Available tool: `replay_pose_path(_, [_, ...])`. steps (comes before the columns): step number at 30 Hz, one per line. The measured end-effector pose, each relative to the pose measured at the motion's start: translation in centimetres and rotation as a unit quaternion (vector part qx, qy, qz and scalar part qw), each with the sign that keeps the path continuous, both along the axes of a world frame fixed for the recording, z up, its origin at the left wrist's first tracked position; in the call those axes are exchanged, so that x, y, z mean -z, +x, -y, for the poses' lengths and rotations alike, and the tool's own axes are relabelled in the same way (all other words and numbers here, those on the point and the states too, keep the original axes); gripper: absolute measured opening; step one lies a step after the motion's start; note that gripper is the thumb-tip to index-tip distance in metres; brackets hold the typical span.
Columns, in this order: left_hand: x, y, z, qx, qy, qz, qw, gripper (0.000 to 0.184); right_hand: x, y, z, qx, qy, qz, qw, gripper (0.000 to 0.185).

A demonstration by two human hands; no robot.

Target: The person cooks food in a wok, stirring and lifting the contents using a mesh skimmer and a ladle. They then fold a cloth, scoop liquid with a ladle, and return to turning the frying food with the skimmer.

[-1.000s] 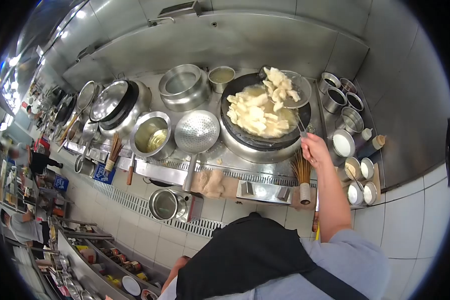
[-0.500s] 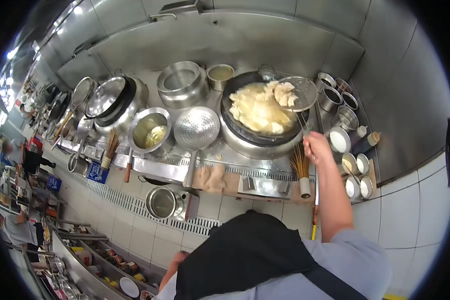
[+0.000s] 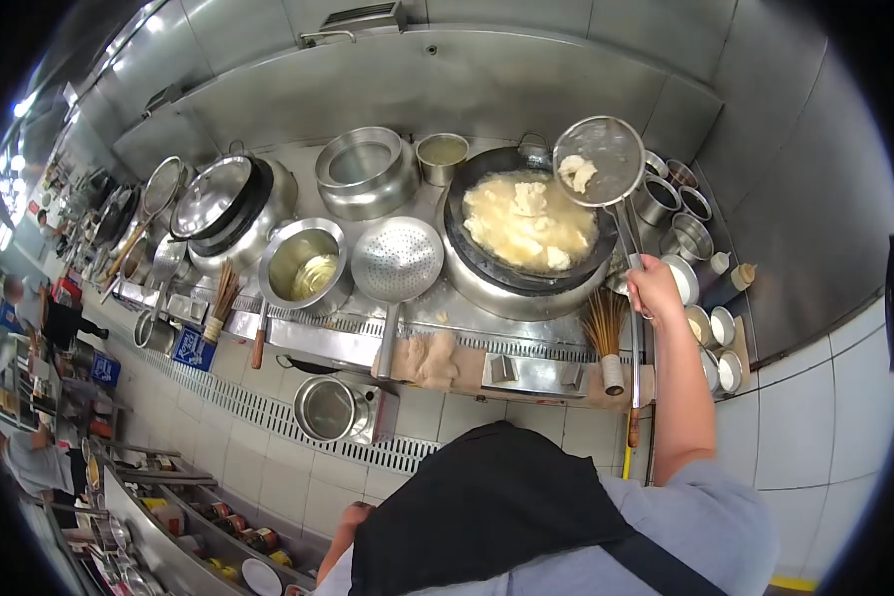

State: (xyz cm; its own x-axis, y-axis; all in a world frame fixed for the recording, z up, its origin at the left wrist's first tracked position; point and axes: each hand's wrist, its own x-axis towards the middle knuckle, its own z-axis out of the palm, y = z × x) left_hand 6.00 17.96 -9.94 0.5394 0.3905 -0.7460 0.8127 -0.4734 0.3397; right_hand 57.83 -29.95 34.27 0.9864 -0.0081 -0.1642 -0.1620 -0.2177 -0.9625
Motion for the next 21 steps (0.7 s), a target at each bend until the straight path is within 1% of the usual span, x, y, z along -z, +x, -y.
replay_pose_path(2, [0.8,0.8,-0.4,0.008,0.008,0.012,1.000,0.043,0.1,0.4,0.9,-0.029,-0.066,-0.004,0.997,0.013])
replay_pose_path(3, [0.7,1.2,-0.3,0.011,0.007,0.015,1.000,0.043,0.1,0.4,1.0,-0.026,-0.068,-0.002,0.997,0.013])
replay_pose_path(4, [0.6,1.3,-0.2,-0.011,0.005,0.004,1.000,0.044,0.2,0.3,0.9,-0.029,-0.090,0.008,0.995,0.016])
replay_pose_path(6, [-1.1,1.9,-0.1,-0.036,0.004,-0.005,0.999,0.045,0.1,0.0,0.7,-0.032,-0.110,0.019,0.993,0.019])
replay_pose_path(8, [-2.0,2.1,0.0,-0.035,0.000,0.000,0.999,0.045,-0.3,-0.7,1.0,0.004,-0.065,0.016,0.998,0.022])
replay_pose_path(9, [-2.3,2.2,-0.1,-0.030,-0.003,0.000,1.000,0.044,-0.4,-0.8,1.4,0.008,-0.064,0.016,0.998,0.022])
replay_pose_path(11, [-2.5,2.0,-0.2,-0.018,-0.009,-0.003,1.000,0.044,-0.5,-0.8,2.9,0.008,0.050,-0.020,0.999,0.032])
replay_pose_path(12, [-2.4,1.8,-0.4,-0.011,-0.011,-0.006,1.000,0.044,-0.6,-0.8,3.7,0.014,0.050,-0.020,0.998,0.032])
replay_pose_path(14, [-2.6,1.5,-0.6,0.006,-0.015,-0.015,1.000,0.044,-1.0,-0.8,5.9,0.015,0.139,-0.066,0.988,0.041])
replay_pose_path(16, [-2.6,1.1,-0.9,0.019,-0.019,-0.023,0.999,0.043,0.3,0.1,8.3,0.022,0.141,-0.060,0.988,0.042])
replay_pose_path(18, [-2.8,1.0,-1.0,0.026,-0.021,-0.029,0.999,0.043,0.3,0.3,9.0,0.086,0.029,-0.012,0.996,0.039])
replay_pose_path(19, [-2.9,0.9,-1.0,0.028,-0.020,-0.031,0.999,0.043,2.0,1.4,9.8,0.126,0.020,0.005,0.992,0.030])
replay_pose_path(20, [-3.4,1.3,-1.1,0.029,-0.020,-0.031,0.999,0.043,3.7,2.3,9.7,0.129,0.021,0.005,0.991,0.030])
replay_pose_path(21, [-3.7,1.5,-1.0,0.030,-0.021,-0.031,0.999,0.042,5.3,3.2,9.1,0.158,-0.116,0.019,0.980,0.027])
